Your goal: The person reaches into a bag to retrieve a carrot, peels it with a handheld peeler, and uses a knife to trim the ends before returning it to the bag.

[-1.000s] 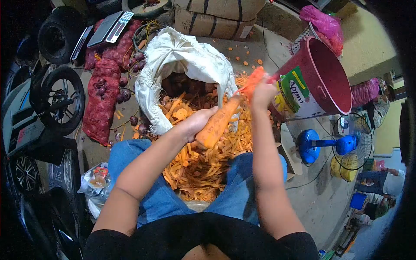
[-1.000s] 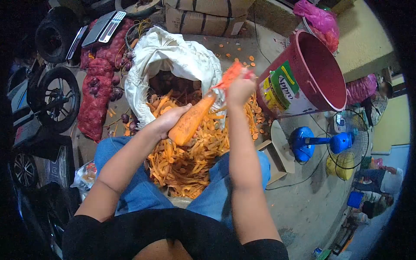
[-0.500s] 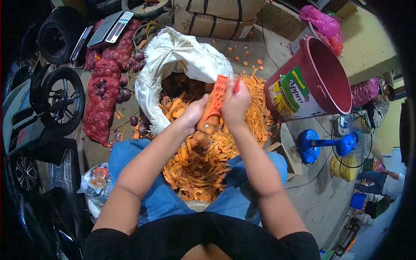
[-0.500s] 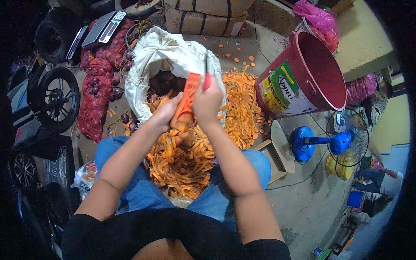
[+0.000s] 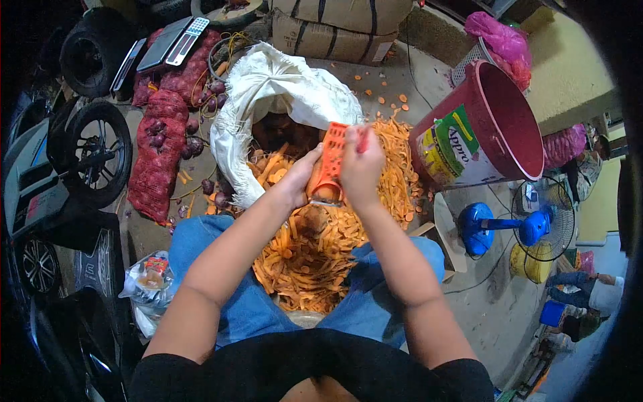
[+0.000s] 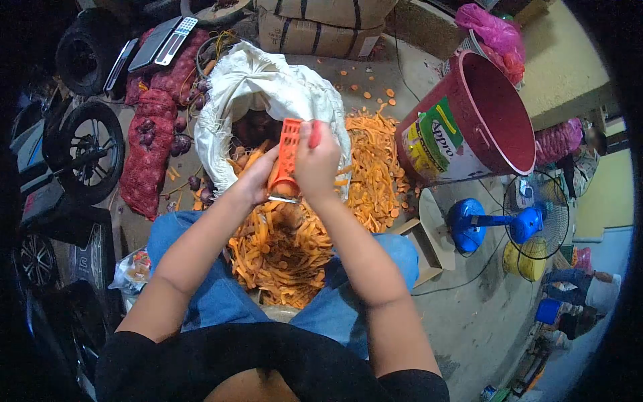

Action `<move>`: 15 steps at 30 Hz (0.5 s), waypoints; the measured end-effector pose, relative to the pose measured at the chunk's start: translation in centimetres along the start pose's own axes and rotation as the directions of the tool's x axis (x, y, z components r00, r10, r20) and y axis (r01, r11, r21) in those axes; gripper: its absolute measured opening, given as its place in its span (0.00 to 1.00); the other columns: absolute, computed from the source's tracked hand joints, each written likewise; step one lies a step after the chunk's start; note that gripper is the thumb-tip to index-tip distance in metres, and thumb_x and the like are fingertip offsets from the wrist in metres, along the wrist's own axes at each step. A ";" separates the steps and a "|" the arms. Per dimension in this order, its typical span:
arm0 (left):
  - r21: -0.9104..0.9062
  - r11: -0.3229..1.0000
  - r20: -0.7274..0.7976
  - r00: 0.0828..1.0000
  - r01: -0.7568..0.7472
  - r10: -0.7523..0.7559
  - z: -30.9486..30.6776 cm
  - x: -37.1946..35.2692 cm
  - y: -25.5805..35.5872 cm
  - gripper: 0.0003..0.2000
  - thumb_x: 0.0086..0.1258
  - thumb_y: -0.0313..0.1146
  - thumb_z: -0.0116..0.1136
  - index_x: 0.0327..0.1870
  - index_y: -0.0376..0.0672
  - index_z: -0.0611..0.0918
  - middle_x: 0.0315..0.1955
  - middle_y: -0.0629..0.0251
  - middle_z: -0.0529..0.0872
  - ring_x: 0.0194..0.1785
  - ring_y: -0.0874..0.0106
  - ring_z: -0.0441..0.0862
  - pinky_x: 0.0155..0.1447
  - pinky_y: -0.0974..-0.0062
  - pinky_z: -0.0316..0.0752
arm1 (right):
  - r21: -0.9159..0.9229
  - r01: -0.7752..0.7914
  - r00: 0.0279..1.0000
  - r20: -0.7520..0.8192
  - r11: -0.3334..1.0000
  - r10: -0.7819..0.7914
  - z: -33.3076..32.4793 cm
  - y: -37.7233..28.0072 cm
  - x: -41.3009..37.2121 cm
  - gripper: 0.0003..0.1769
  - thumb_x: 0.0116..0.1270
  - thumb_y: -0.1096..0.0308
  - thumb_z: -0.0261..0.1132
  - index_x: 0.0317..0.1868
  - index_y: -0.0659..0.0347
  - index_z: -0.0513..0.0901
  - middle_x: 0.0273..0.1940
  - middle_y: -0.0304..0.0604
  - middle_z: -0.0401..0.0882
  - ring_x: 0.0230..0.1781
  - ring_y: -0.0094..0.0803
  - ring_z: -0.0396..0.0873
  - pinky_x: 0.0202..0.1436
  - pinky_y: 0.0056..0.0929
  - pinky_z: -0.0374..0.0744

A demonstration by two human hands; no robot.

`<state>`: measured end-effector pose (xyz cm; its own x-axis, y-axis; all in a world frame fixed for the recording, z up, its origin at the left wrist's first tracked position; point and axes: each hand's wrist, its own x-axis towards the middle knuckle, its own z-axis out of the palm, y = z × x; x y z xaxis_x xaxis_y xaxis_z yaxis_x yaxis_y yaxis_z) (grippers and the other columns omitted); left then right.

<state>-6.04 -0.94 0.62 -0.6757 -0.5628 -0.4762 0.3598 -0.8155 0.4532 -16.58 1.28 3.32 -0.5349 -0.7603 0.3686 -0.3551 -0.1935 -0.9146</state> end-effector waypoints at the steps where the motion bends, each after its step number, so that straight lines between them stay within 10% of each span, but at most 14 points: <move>1: 0.038 0.999 -0.015 0.999 -0.029 0.030 0.0 0.1 -0.3 0.18 0.65 0.45 0.33 0.44 0.42 0.70 0.35 0.64 0.77 0.34 0.73 0.77 0.38 0.73 0.74 | -0.072 -0.019 1.000 0.018 0.997 0.020 0.2 -0.7 -0.4 0.12 0.59 0.66 0.50 0.26 0.67 0.70 0.20 0.49 0.70 0.19 0.38 0.68 0.25 0.31 0.67; 4: 0.178 0.984 -0.026 0.999 -0.016 0.021 0.2 -0.1 -0.5 0.19 0.65 0.46 0.33 0.45 0.42 0.69 0.36 0.63 0.77 0.35 0.73 0.77 0.39 0.74 0.74 | -0.197 -0.085 0.995 0.036 0.977 0.094 0.0 1.0 0.4 0.12 0.59 0.65 0.51 0.25 0.67 0.69 0.22 0.53 0.71 0.21 0.43 0.68 0.26 0.33 0.66; 11: 0.389 0.903 -0.018 0.981 0.183 -0.192 2.3 -2.7 -0.7 0.21 0.63 0.48 0.38 0.46 0.38 0.69 0.36 0.61 0.76 0.35 0.73 0.76 0.39 0.74 0.72 | -0.332 -0.379 0.832 -0.531 0.864 0.161 -6.5 6.7 7.7 0.13 0.59 0.64 0.51 0.26 0.68 0.71 0.21 0.45 0.73 0.22 0.32 0.71 0.28 0.31 0.68; 13: 0.265 0.940 0.073 0.968 0.214 -0.241 2.4 -2.8 0.1 0.21 0.63 0.47 0.39 0.46 0.38 0.69 0.38 0.60 0.76 0.37 0.72 0.76 0.41 0.73 0.72 | 0.028 -0.459 0.751 -0.522 0.888 0.405 -6.7 4.2 7.7 0.13 0.59 0.65 0.51 0.26 0.68 0.71 0.24 0.43 0.73 0.23 0.29 0.71 0.28 0.29 0.69; 15: 0.194 0.963 0.036 0.980 0.184 -0.195 1.5 -2.0 0.3 0.20 0.63 0.47 0.39 0.46 0.38 0.69 0.37 0.60 0.76 0.37 0.71 0.76 0.41 0.73 0.72 | 0.257 -0.268 0.869 -0.352 0.929 0.348 -5.1 3.6 6.4 0.13 0.59 0.65 0.52 0.25 0.67 0.71 0.24 0.41 0.72 0.21 0.29 0.69 0.26 0.28 0.67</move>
<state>-5.59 0.15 2.83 -0.7557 -0.3877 -0.5278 0.0969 -0.8633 0.4954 -25.20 -1.15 3.24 -0.8580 -0.5100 0.0607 0.0103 -0.1353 -0.9908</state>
